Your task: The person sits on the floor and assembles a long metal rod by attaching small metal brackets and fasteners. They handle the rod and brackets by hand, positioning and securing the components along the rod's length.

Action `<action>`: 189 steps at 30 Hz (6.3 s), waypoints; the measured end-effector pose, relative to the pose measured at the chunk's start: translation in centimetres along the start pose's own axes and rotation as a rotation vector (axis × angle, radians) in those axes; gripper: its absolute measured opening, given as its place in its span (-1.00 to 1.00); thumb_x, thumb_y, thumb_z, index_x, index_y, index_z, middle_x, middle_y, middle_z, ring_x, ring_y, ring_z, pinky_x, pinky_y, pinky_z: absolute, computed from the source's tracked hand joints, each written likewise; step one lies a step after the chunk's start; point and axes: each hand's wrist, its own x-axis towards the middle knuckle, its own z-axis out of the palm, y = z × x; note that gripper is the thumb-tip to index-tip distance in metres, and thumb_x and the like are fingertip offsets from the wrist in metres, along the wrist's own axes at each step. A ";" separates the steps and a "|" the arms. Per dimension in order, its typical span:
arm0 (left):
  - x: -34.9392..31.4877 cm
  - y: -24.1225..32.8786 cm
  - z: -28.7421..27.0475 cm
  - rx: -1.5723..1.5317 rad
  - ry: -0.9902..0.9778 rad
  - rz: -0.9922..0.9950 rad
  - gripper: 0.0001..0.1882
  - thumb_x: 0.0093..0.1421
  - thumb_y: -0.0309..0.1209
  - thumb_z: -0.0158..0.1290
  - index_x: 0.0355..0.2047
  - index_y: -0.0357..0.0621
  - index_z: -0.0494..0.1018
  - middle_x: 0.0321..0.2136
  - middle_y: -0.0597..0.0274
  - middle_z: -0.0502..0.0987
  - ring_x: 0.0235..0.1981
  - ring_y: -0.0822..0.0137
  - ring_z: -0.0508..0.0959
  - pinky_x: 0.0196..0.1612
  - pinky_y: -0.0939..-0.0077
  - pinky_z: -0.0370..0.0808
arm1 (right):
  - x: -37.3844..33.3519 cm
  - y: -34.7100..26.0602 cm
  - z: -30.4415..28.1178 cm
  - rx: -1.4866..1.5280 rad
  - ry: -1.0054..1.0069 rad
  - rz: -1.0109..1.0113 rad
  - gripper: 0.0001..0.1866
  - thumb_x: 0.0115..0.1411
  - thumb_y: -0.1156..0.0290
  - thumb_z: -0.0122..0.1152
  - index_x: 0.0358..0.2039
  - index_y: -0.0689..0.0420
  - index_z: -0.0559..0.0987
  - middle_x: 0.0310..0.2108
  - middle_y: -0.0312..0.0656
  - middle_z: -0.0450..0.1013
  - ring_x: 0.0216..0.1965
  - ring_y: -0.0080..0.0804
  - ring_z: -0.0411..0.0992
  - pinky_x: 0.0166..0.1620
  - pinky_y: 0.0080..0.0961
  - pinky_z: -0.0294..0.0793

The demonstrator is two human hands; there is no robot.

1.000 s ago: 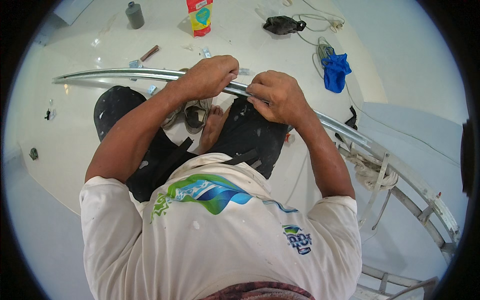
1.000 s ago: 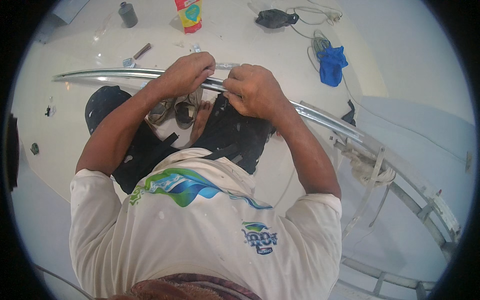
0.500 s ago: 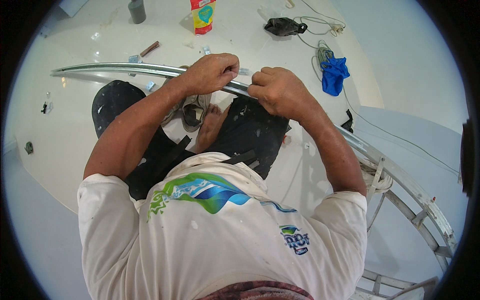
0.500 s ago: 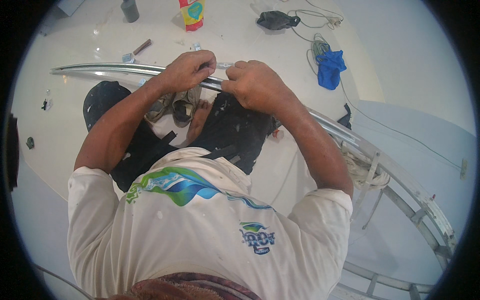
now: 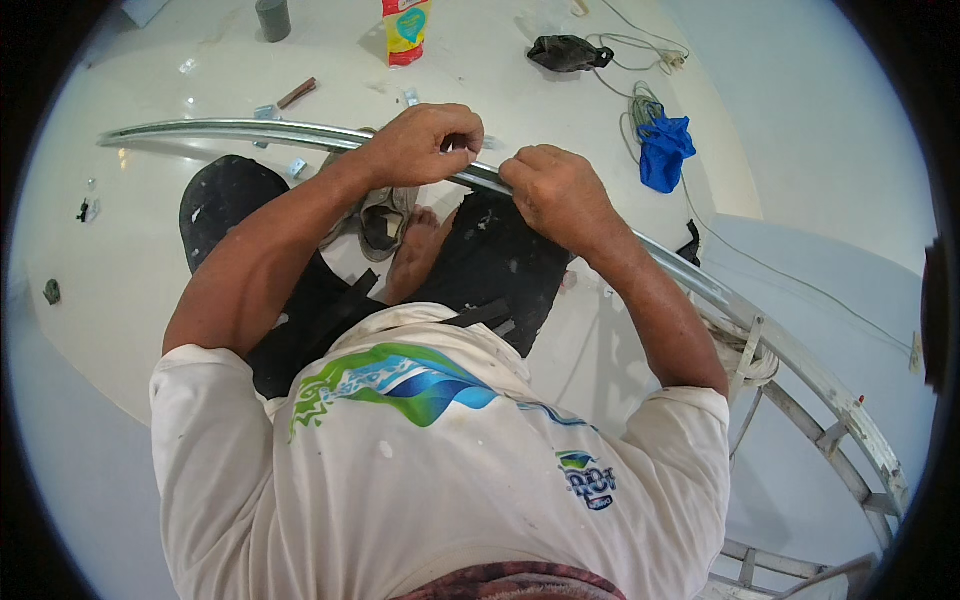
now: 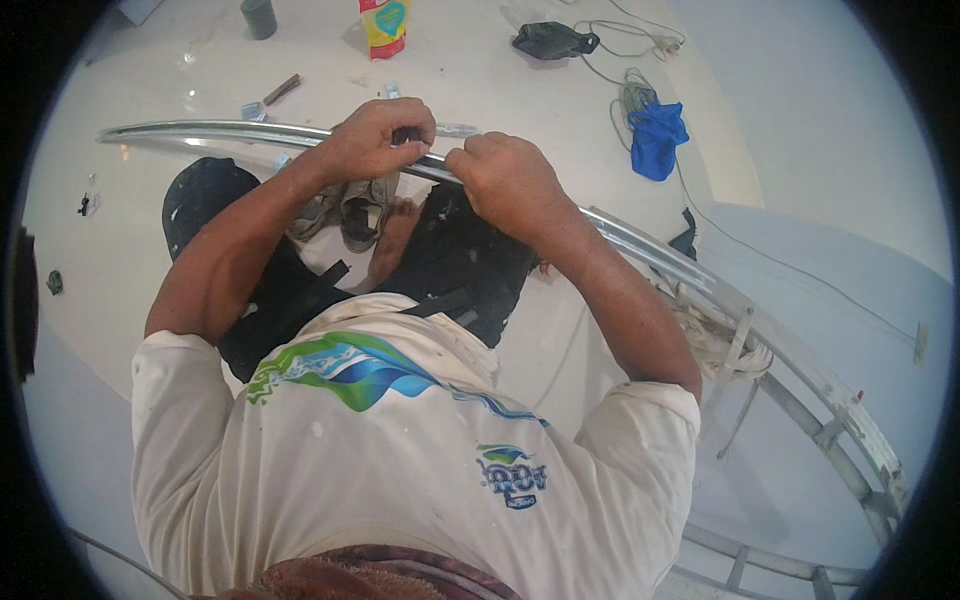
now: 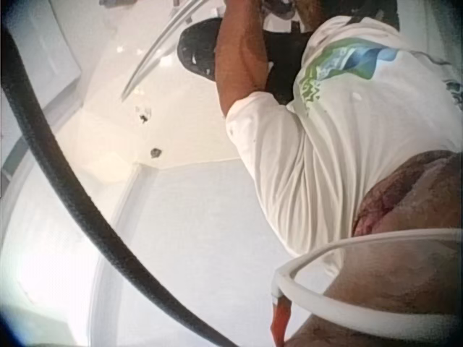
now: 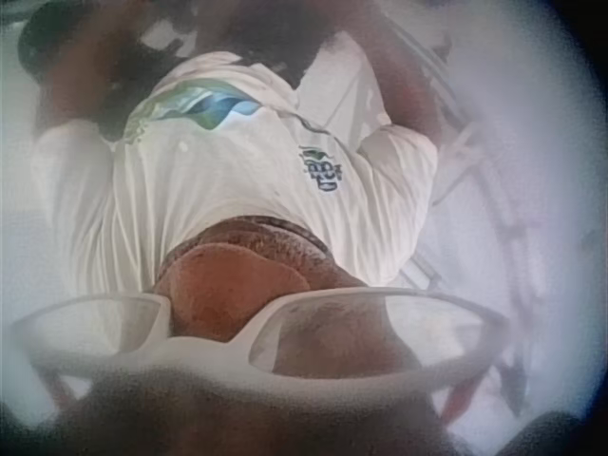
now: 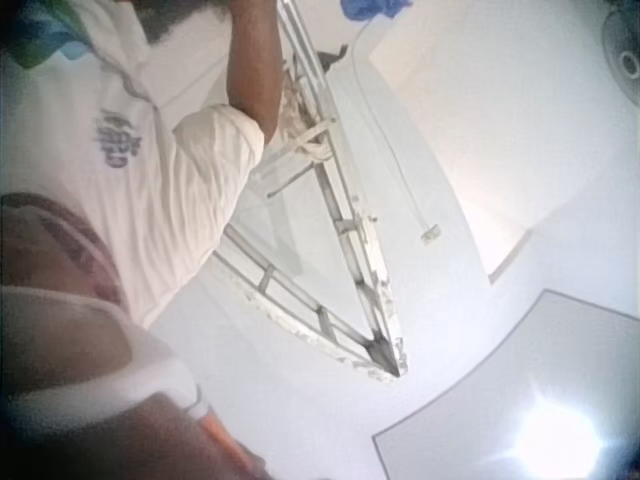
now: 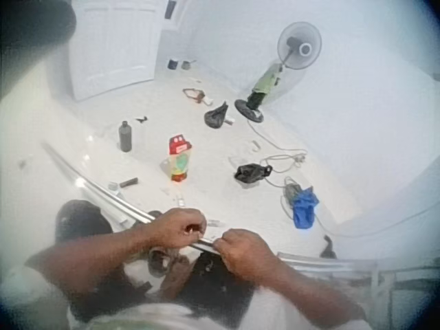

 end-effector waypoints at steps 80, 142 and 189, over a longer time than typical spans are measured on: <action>0.8 -0.3 -7.3 0.280 -0.786 -0.577 -0.41 0.17 0.03 0.47 -0.04 -0.26 0.78 -0.25 -0.02 0.77 -0.20 0.03 0.72 -0.06 -0.02 0.57 | -4.4 -0.8 4.1 0.105 0.440 0.022 -0.81 0.18 0.52 0.46 -0.18 0.13 0.67 -0.25 -0.15 0.52 -0.22 -0.10 0.55 -0.16 -0.08 0.53; -2.9 1.1 -0.5 0.533 -0.084 -0.099 -0.67 0.10 -0.23 0.45 -0.23 -0.10 0.61 -0.31 0.02 0.68 -0.15 -0.13 0.73 -0.04 -0.08 0.64 | -3.7 0.4 -2.1 -0.003 0.025 0.014 -0.83 0.23 0.55 0.38 -0.17 0.10 0.74 -0.24 -0.15 0.49 -0.08 -0.09 0.58 -0.09 -0.12 0.60; -1.8 1.3 -0.7 0.612 -0.233 -0.284 -0.56 0.12 -0.32 0.46 0.04 -0.08 0.73 -0.09 0.00 0.80 0.01 -0.05 0.78 0.16 0.00 0.67 | 0.4 -0.3 -2.4 -0.215 -0.266 0.063 -0.75 0.25 0.53 0.43 -0.07 0.23 0.63 -0.28 0.03 0.72 -0.22 0.00 0.77 -0.12 -0.09 0.80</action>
